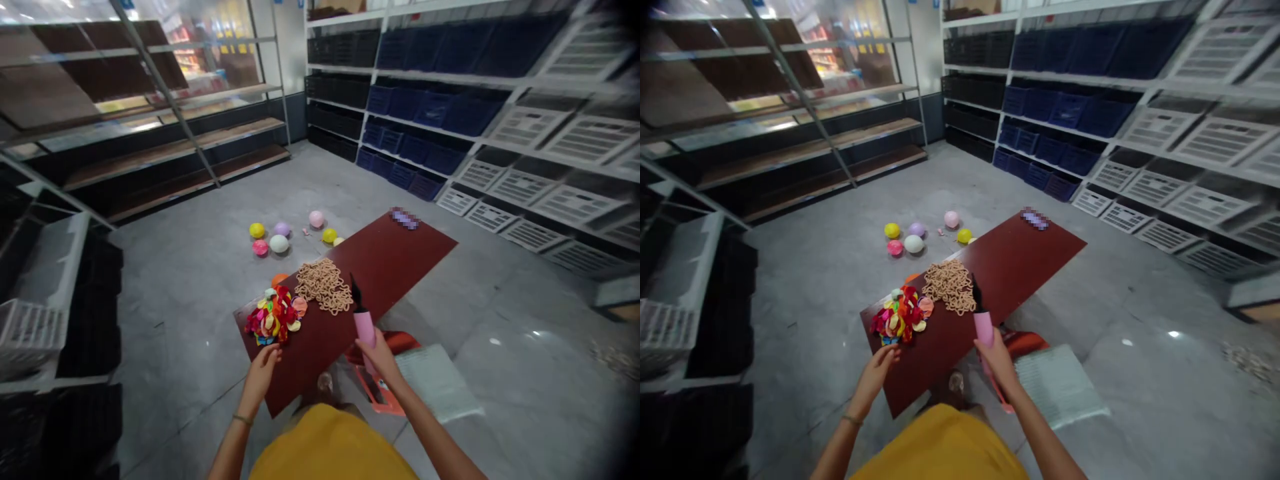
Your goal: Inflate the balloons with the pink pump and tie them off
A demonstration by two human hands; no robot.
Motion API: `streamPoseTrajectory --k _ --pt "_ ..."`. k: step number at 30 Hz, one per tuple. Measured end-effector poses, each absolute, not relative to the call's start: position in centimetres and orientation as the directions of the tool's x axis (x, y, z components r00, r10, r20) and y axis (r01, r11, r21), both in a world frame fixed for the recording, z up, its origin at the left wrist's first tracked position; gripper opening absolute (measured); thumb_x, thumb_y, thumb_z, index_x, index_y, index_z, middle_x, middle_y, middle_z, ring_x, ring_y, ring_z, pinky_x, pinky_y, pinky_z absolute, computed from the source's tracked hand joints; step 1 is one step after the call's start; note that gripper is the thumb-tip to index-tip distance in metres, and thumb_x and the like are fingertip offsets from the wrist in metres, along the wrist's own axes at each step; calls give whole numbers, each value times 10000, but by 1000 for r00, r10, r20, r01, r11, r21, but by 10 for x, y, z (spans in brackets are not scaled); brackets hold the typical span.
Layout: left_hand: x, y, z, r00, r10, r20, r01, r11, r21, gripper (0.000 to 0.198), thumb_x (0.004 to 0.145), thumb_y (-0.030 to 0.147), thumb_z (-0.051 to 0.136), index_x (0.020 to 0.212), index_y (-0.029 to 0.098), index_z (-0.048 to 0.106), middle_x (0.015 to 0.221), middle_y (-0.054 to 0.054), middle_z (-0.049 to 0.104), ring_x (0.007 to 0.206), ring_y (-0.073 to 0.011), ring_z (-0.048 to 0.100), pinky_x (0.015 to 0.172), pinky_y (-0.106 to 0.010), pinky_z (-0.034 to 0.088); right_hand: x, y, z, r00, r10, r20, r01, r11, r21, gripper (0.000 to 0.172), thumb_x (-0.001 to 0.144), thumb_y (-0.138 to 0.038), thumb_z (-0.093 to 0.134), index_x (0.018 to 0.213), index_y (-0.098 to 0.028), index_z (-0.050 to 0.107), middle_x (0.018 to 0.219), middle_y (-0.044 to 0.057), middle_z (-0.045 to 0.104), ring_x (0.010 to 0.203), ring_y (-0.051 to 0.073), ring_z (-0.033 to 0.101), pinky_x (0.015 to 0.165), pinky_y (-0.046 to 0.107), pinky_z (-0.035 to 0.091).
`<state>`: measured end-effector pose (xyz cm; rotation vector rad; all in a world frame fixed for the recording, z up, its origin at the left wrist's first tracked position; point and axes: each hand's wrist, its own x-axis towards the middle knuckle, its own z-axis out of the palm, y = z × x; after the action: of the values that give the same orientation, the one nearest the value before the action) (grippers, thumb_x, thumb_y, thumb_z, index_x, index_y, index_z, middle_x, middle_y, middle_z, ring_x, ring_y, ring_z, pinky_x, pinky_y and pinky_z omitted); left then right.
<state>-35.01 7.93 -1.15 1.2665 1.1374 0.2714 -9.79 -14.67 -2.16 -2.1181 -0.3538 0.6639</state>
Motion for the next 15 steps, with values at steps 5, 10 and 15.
streamPoseTrajectory --k 5,10,15 --pt "-356 110 -27 320 813 -485 436 329 838 677 625 711 657 977 134 676 999 -162 733 928 -290 719 849 -403 543 -52 -135 -35 820 489 -298 77 -610 -789 618 757 -489 622 1278 -192 476 1226 150 640 1120 319 634 944 423 499" --pt "-324 107 -29 341 791 -509 398 369 840 723 641 728 631 1045 130 681 1015 -163 737 912 -275 722 827 -378 542 -21 -115 -23 794 548 -263 164 -609 -776 687 781 -532 609 1349 -184 443 1291 141 618 1137 300 624 988 405 467" --pt "-291 88 -40 419 768 -485 360 350 865 705 653 722 640 1033 131 690 1004 -158 735 941 -283 711 849 -388 536 15 -96 -11 759 609 -231 262 -611 -747 711 800 -529 621 1403 -207 430 1315 114 627 1160 293 619 968 375 466"
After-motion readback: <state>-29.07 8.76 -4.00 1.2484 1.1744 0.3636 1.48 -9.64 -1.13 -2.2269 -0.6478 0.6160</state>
